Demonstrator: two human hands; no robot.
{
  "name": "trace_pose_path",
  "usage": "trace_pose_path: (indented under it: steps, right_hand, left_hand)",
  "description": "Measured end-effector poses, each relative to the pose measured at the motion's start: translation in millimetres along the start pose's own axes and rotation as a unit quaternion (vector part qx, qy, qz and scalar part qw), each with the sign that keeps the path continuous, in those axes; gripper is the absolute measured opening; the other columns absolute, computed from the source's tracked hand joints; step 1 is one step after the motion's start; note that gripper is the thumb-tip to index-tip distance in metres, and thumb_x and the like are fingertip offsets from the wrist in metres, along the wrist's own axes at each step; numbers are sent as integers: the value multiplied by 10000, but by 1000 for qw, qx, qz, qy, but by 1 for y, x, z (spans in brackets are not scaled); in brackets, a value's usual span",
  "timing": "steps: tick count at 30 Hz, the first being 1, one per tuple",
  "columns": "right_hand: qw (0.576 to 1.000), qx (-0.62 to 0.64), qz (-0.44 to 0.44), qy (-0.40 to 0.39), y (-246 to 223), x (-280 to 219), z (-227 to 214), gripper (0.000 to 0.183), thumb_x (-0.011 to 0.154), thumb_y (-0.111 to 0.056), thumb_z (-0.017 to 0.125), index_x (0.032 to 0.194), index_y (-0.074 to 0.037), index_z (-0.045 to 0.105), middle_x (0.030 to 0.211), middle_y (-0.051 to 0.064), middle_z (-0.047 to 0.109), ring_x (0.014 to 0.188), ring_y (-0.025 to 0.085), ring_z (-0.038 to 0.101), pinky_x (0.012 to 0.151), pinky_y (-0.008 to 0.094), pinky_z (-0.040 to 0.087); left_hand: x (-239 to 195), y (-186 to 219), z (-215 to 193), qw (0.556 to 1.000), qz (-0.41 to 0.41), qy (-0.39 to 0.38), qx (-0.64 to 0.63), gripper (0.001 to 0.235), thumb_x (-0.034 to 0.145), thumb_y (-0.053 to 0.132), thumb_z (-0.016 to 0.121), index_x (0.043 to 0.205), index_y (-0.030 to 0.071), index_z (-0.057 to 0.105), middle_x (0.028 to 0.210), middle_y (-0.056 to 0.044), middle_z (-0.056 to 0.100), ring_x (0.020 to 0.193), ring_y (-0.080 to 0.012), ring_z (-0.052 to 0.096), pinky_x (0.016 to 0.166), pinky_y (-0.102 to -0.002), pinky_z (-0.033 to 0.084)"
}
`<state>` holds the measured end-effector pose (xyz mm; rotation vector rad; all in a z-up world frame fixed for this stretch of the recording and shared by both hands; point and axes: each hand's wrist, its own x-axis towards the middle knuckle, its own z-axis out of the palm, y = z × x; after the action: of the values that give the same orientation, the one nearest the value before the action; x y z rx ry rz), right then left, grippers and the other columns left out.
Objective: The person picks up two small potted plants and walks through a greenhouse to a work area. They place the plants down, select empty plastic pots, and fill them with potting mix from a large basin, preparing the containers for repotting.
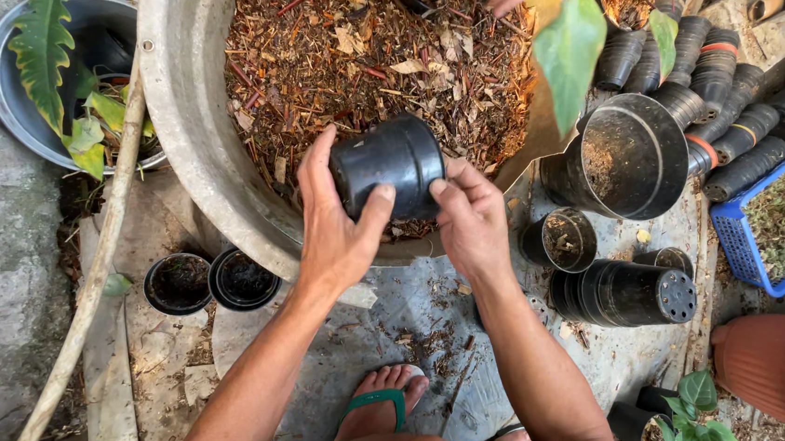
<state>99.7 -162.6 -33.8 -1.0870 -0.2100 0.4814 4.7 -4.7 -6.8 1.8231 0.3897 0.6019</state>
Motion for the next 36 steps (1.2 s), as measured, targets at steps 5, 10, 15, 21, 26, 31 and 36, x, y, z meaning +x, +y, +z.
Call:
trace_pose_path:
  steps: [5,10,15,21,26,31,36]
  right_hand:
    - [989,-145,-43,-9,10,-13,-10,120,1042,-53,615,1085,30,691,985,37,722,870,62,633,828,233,534]
    - [993,-111,-45,-2,12,-8,-13,223,1165,-69,668,984,63,666,896,5,646,812,32,536,787,227,454]
    - [985,-168,-16,34,-28,0,32,272,909,-71,625,1177,-22,623,1029,-26,710,913,34,642,862,197,519]
    - [979,-203,-23,16,-17,1,20,216,943,-95,646,1131,11,646,964,-12,708,835,36,617,773,201,516]
    - [979,-199,16,29,18,16,-26,263,1048,-156,736,918,54,645,813,-7,610,714,48,480,617,230,400]
    - [961,-264,58,63,-3,26,-12,266,975,-233,727,946,31,729,768,-8,658,633,42,545,547,234,466]
    - [981,-185,2,64,-20,21,10,287,956,-202,692,1129,24,724,953,8,745,823,63,670,751,241,581]
  left_hand:
    - [-2,1,2,996,-87,14,1,736,943,420,723,1502,61,406,1374,-209,492,1266,-335,557,1073,-493,476]
    - [-9,1,-1,991,92,31,93,741,951,392,785,1471,37,394,1396,-245,438,1287,-379,530,1073,-502,499]
    - [-16,8,2,978,146,32,145,791,886,348,854,1452,47,391,1371,-251,432,1248,-426,527,1028,-515,503]
    - [-9,6,-5,969,169,26,176,793,849,307,893,1442,56,429,1370,-253,440,1221,-437,532,1017,-528,515]
    - [-4,5,-10,951,240,-18,192,805,820,318,924,1422,79,446,1370,-245,446,1225,-442,524,987,-526,528]
    - [0,4,-8,914,329,-104,214,821,764,351,935,1398,117,468,1359,-217,449,1249,-437,502,1017,-548,521]
    - [-2,4,3,959,203,-72,185,959,682,271,914,1457,28,402,1431,-226,442,1363,-436,439,1157,-540,394]
